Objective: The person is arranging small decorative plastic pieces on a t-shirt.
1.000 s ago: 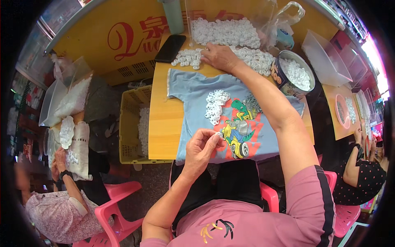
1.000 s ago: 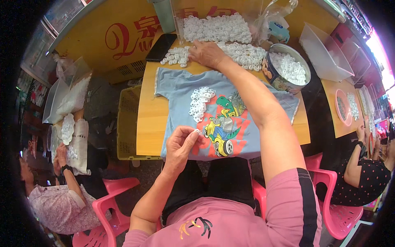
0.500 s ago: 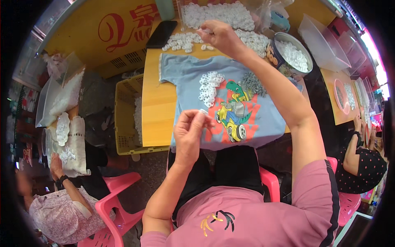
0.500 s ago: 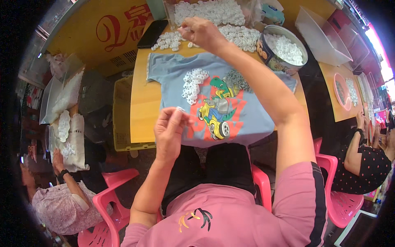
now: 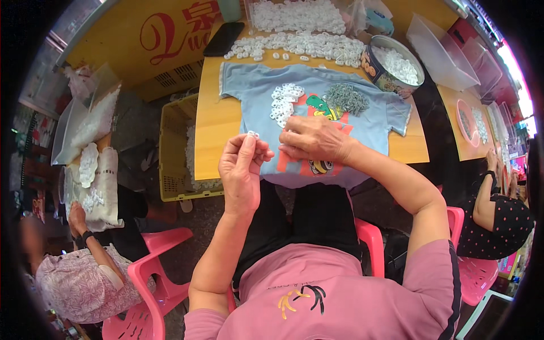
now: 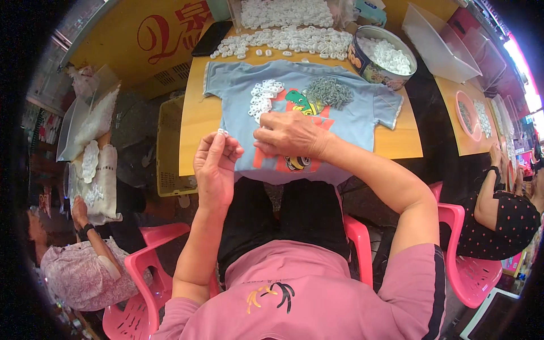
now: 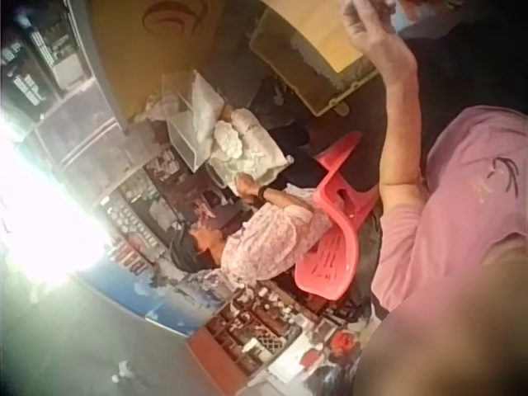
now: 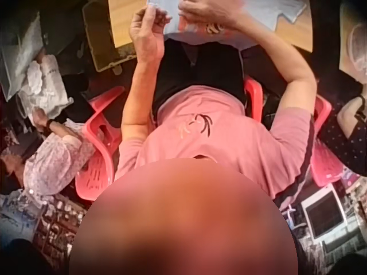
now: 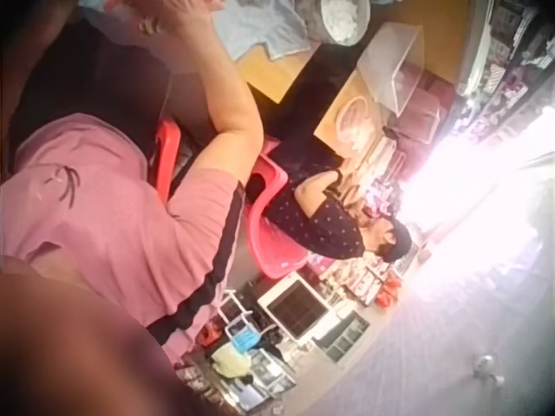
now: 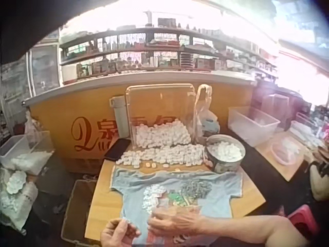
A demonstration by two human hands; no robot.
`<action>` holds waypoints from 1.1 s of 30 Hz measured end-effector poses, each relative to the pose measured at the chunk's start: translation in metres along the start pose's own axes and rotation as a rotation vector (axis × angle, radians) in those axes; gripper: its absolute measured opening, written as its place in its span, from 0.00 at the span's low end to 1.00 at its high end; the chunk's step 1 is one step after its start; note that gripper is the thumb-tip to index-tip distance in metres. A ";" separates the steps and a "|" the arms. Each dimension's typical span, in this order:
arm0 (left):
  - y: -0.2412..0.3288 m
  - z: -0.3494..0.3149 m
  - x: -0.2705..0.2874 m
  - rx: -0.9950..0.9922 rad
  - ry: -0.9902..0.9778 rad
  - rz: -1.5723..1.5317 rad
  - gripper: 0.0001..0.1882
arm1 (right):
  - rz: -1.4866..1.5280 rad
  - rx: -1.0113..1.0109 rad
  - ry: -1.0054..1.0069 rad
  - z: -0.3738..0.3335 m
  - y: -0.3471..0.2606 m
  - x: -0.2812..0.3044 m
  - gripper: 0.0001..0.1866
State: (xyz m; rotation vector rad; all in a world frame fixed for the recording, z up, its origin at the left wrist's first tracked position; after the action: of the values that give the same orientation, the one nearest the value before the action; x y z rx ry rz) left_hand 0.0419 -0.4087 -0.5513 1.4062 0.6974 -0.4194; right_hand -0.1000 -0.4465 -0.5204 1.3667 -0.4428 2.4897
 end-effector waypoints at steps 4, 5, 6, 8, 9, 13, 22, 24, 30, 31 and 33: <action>-0.006 -0.012 0.000 0.031 -0.016 0.043 0.06 | -0.005 0.038 0.054 0.003 -0.005 0.006 0.09; -0.006 -0.014 0.001 0.036 -0.012 0.070 0.06 | -0.005 0.019 0.025 0.003 -0.005 0.008 0.10; -0.006 -0.016 0.002 0.042 -0.008 0.096 0.06 | -0.004 0.001 -0.004 0.002 -0.004 0.008 0.11; -0.007 -0.018 0.003 0.056 -0.017 0.104 0.06 | 0.002 -0.019 0.006 -0.001 -0.001 0.014 0.11; -0.008 -0.019 0.003 0.068 -0.025 0.112 0.06 | 0.008 -0.038 0.016 -0.003 0.002 0.017 0.10; -0.010 -0.020 0.006 0.084 -0.021 0.121 0.06 | 0.073 -0.102 0.075 -0.002 0.007 0.027 0.08; -0.022 -0.021 -0.003 0.139 -0.096 0.261 0.06 | 0.879 -0.889 0.081 -0.029 0.049 0.014 0.12; -0.025 -0.020 -0.006 0.141 -0.110 0.258 0.07 | 1.223 -0.963 0.150 -0.034 0.048 0.007 0.15; -0.025 -0.020 -0.012 0.138 -0.135 0.278 0.07 | 1.408 -1.052 0.166 -0.040 0.040 0.005 0.15; -0.024 -0.020 -0.011 0.140 -0.134 0.278 0.07 | 1.409 -1.053 0.165 -0.039 0.040 0.006 0.15; -0.022 -0.020 -0.008 0.134 -0.120 0.299 0.07 | 1.170 -0.988 0.098 -0.035 0.044 0.014 0.16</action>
State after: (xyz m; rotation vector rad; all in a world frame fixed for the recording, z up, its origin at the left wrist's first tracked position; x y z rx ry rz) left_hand 0.0184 -0.3931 -0.5627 1.5695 0.3587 -0.3154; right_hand -0.1504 -0.4720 -0.5323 0.5565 -2.5500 2.2170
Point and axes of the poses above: each hand's wrist, its own z-axis towards the middle knuckle, its own x-axis out of the back of the hand, y = z × x, the point moved 8 cm from there along z, towards the middle knuckle, and after that the axes turned 3 degrees about -x, right-handed, at the moved point
